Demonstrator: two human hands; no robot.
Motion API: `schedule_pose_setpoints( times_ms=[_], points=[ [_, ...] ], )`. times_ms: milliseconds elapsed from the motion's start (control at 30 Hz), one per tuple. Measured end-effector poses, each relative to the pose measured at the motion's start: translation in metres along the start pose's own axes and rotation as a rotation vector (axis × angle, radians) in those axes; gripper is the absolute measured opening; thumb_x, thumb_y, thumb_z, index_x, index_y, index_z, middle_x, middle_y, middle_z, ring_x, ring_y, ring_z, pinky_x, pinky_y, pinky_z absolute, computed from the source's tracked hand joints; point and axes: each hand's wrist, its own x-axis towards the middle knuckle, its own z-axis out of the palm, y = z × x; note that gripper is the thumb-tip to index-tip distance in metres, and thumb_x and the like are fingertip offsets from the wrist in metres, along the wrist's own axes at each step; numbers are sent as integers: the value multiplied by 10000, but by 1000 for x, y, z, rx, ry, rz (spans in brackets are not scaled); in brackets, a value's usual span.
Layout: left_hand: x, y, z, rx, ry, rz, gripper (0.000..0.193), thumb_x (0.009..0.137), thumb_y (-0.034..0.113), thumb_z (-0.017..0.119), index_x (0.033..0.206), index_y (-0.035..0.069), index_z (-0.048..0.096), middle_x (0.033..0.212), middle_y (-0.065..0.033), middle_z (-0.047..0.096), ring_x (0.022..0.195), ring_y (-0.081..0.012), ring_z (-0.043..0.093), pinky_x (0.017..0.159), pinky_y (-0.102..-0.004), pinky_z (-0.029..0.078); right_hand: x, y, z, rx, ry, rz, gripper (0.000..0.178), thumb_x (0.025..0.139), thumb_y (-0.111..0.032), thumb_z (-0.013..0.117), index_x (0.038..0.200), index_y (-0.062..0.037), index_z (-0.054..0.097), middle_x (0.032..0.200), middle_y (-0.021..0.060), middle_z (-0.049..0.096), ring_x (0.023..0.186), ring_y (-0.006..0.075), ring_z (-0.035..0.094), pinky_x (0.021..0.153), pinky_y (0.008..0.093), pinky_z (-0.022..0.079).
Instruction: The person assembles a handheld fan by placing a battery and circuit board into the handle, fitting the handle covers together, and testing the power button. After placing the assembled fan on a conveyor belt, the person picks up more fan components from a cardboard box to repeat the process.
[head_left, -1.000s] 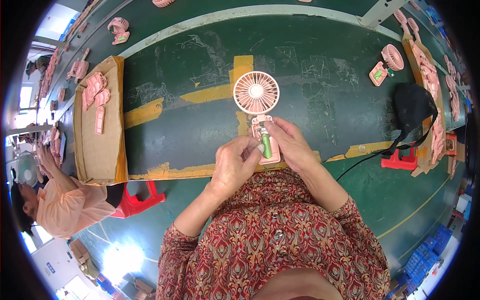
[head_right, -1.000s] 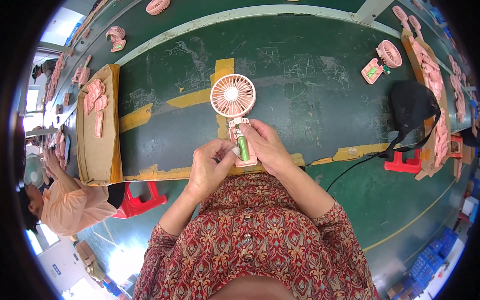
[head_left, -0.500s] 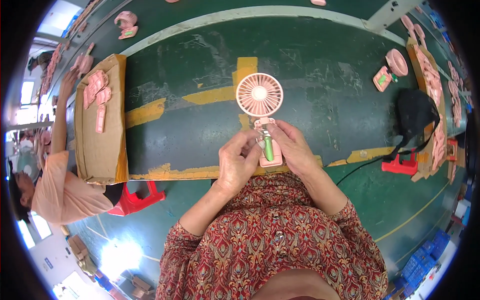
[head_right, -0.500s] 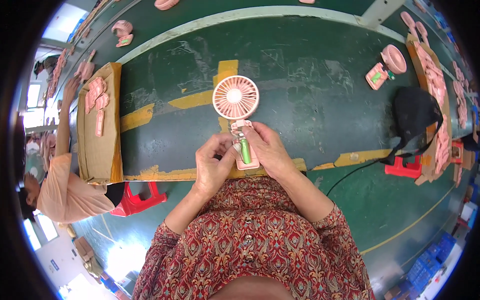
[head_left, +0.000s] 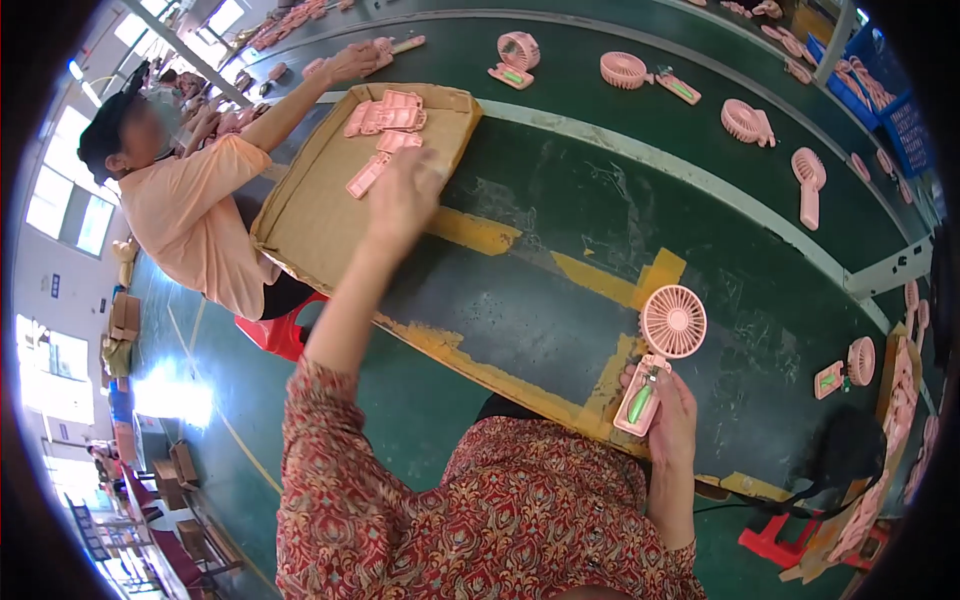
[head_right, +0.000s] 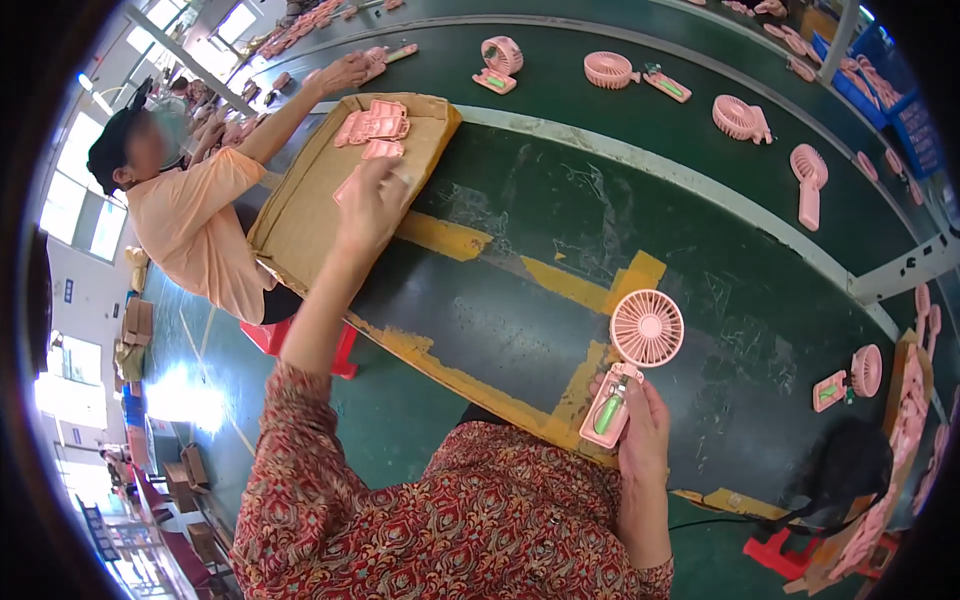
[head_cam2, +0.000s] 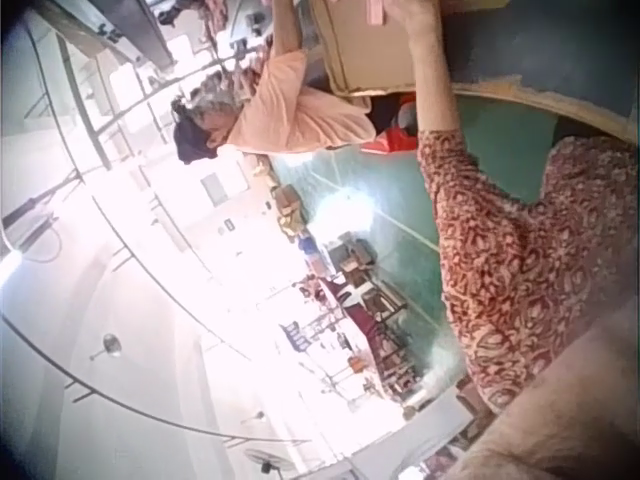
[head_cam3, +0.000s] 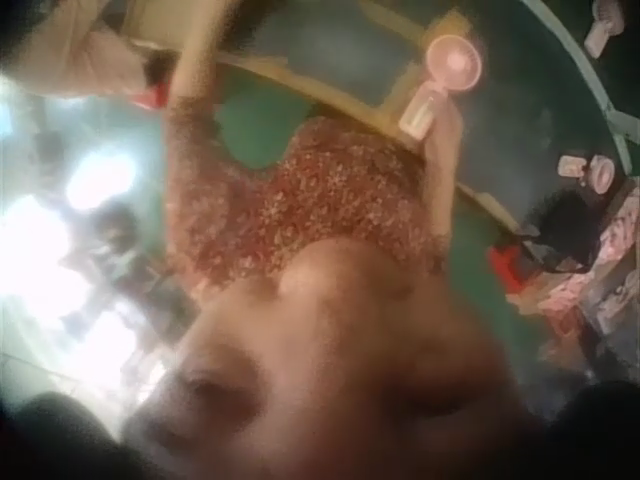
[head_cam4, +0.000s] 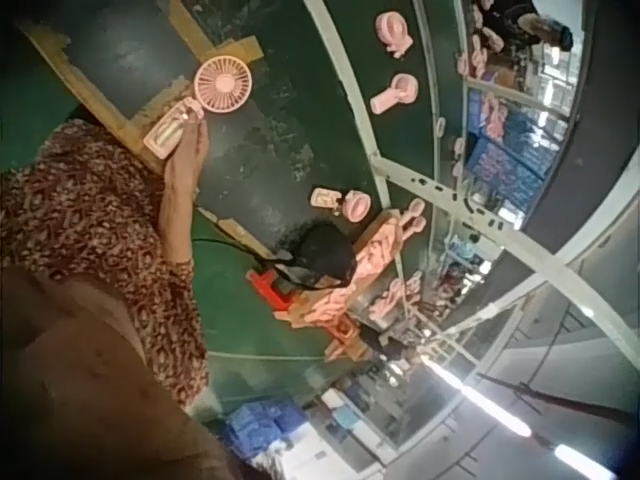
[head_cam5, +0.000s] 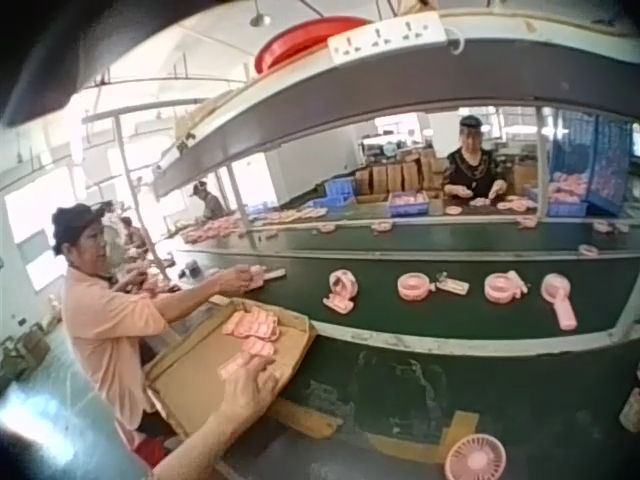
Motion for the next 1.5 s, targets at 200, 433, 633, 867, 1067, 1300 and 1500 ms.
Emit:
schedule_pose_setpoints(
  times_ms=[200, 433, 633, 867, 1067, 1300, 1500],
  points=[
    [5, -155, 30, 376, -157, -347, 423, 800, 231, 589, 1179, 48, 552, 1153, -205, 561, 1069, -384, 523, 932, -427, 418, 6, -6, 1, 13, -16, -5, 311, 945, -185, 488, 1131, 64, 514, 1017, 203, 626, 905, 260, 642, 791, 351, 537],
    [-3, -145, 42, 354, -185, -447, 278, 875, 252, 486, 1085, 108, 596, 876, -200, 643, 797, -383, 621, 719, -496, 483, 1, -1, -3, -12, -15, -35, 343, 938, -189, 496, 1158, 73, 498, 1026, 201, 610, 906, 261, 628, 811, 356, 521],
    [-46, 42, -8, -520, -120, -271, 432, 750, 174, 655, 1134, 6, 549, 986, -172, 630, 907, -281, 623, 808, -377, 496, -6, -3, -5, 10, -11, -21, 343, 932, -197, 516, 1150, 66, 497, 988, 199, 628, 883, 255, 643, 787, 343, 537],
    [-126, 123, 38, -750, -680, -262, 291, 819, 122, 585, 1085, 10, 552, 950, -143, 598, 897, -259, 606, 760, -362, 496, 6, -3, 0, 5, -5, -17, 375, 931, -202, 526, 1175, 80, 481, 1022, 195, 620, 915, 250, 632, 811, 336, 523],
    [-139, 133, 27, -464, -430, 67, 410, 745, 130, 653, 1120, 9, 540, 1127, -149, 513, 1034, -326, 505, 906, -414, 414, 10, -1, 3, 40, -4, -50, 375, 935, -189, 520, 1182, 89, 476, 1052, 197, 606, 961, 244, 614, 851, 336, 506],
    [-152, 152, 19, -276, -570, 65, 540, 680, 147, 719, 1147, -17, 502, 1111, -156, 489, 1039, -327, 474, 912, -405, 401, 1, -3, -10, 52, -8, -50, 321, 945, -145, 488, 1163, 89, 472, 1085, 201, 583, 1003, 263, 603, 892, 362, 504],
    [-138, 151, 21, -181, -627, 17, 406, 622, 254, 751, 925, 42, 584, 935, -150, 564, 901, -323, 556, 780, -391, 484, 3, -3, -5, -4, -26, -60, 349, 943, -179, 488, 1194, 64, 498, 1122, 132, 569, 1009, 237, 578, 927, 366, 454]
  ],
)
